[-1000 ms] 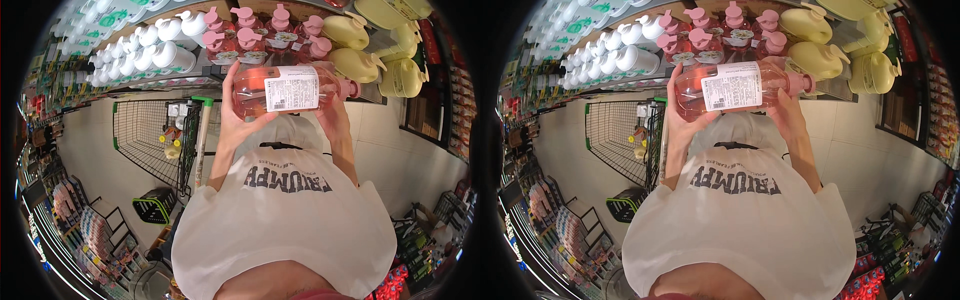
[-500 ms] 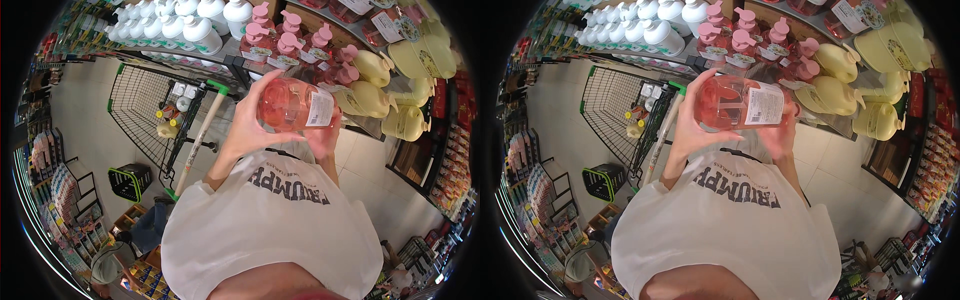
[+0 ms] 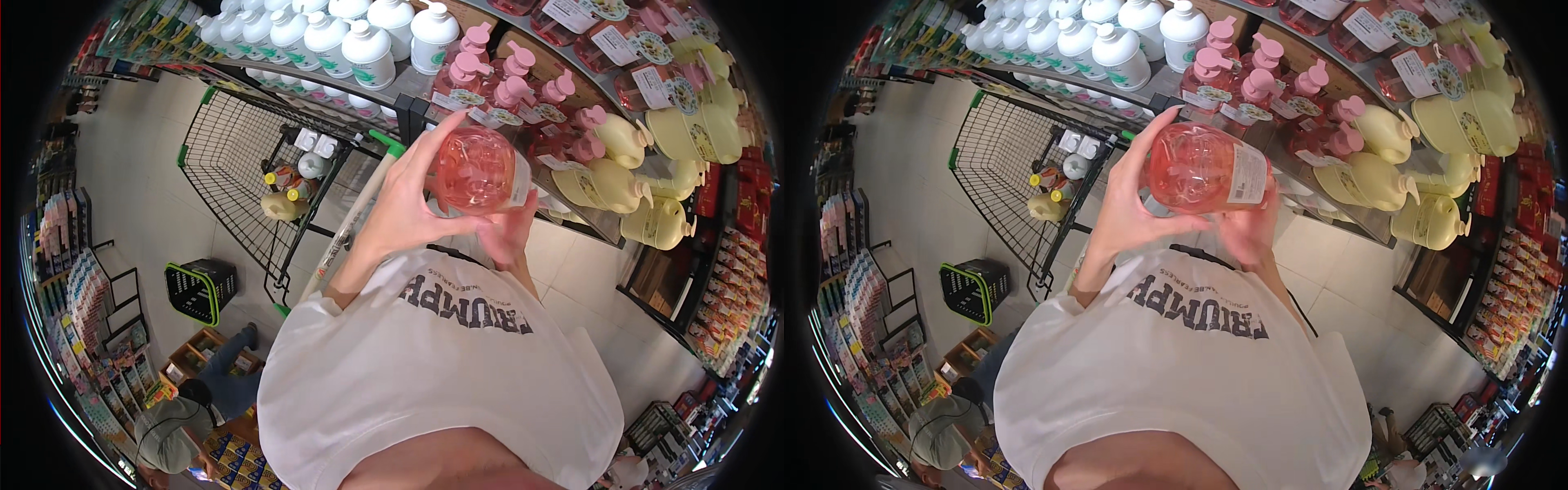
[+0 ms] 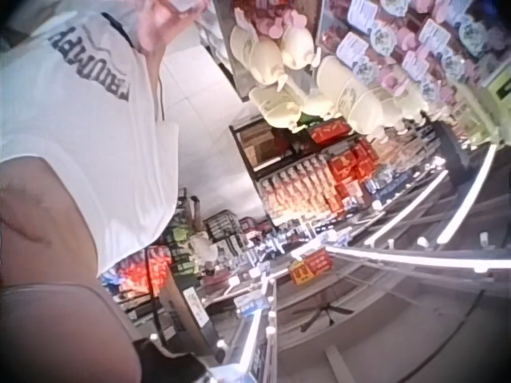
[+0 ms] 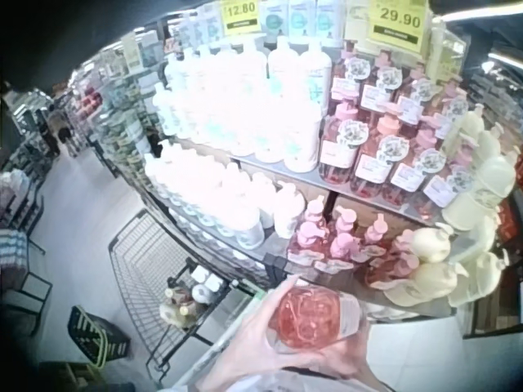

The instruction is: The person shops in a supermarket, taking a carton of coconut water, a bottle of coconut juice, a jug of lotion, and a bottle of body wash from shelves, turning each one in hand, and placing them into a shopping cart before pushing the cart forward.

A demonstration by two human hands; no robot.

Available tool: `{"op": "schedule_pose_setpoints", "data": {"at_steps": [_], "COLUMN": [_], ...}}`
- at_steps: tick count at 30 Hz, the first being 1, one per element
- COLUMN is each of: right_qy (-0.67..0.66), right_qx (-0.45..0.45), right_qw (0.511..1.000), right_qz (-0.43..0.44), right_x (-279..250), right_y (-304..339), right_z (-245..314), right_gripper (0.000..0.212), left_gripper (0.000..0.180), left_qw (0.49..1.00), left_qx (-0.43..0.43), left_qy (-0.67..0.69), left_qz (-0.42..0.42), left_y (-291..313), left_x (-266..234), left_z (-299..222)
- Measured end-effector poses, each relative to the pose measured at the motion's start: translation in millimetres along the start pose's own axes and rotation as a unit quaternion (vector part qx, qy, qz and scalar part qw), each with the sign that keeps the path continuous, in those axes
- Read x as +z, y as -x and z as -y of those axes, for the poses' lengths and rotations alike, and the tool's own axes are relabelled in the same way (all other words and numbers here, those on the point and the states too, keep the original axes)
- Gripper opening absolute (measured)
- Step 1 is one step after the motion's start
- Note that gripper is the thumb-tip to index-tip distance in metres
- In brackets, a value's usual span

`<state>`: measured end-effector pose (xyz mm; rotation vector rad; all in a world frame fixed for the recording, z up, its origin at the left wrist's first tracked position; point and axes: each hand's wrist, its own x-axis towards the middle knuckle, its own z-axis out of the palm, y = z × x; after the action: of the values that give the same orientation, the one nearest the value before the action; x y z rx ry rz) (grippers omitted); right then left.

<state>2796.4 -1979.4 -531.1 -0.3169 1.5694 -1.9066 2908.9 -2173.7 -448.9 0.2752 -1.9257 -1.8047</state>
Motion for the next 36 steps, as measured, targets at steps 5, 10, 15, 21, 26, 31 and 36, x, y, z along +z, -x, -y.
{"op": "schedule_pose_setpoints", "data": {"at_steps": [5, 10, 15, 21, 26, 31, 36], "right_qy": [-0.063, -0.353, -0.185, 0.427, 0.367, 0.338, 0.212], "right_qx": [0.022, 0.045, 0.105, -0.316, -0.189, -0.158, -0.100], "right_qw": [0.997, 0.909, 0.956, 0.793, 0.864, 0.851, 0.861], "right_qz": [0.045, 0.216, 0.204, 0.297, 0.289, 0.370, 0.452], "right_x": [17, 34, 59, 184, 271, 304, 298], "right_y": [6, 7, 9, -2, 36, 57, 39], "right_z": [-14, -38, -33, -2, -37, -76, -108], "right_gripper": [0.080, 0.055, 0.065, 0.044, 0.067, 0.078, 0.077], "left_gripper": [0.106, 0.103, 0.094, 0.096, 0.109, 0.101, 0.100], "left_qw": [0.996, 0.995, 0.986, 0.939, 0.874, 0.846, 0.814], "left_qx": [-0.004, 0.017, -0.078, -0.091, -0.123, -0.134, -0.161], "left_qy": [0.005, 0.010, -0.107, -0.294, -0.283, -0.167, -0.212], "left_qz": [-0.092, -0.095, -0.104, -0.154, -0.375, -0.489, -0.516], "left_y": [35, 68, 116, 171, 199, 246, 253], "left_x": [-34, -70, -117, -123, -113, -144, -189], "left_z": [9, 16, 21, 31, 61, 83, 87]}}
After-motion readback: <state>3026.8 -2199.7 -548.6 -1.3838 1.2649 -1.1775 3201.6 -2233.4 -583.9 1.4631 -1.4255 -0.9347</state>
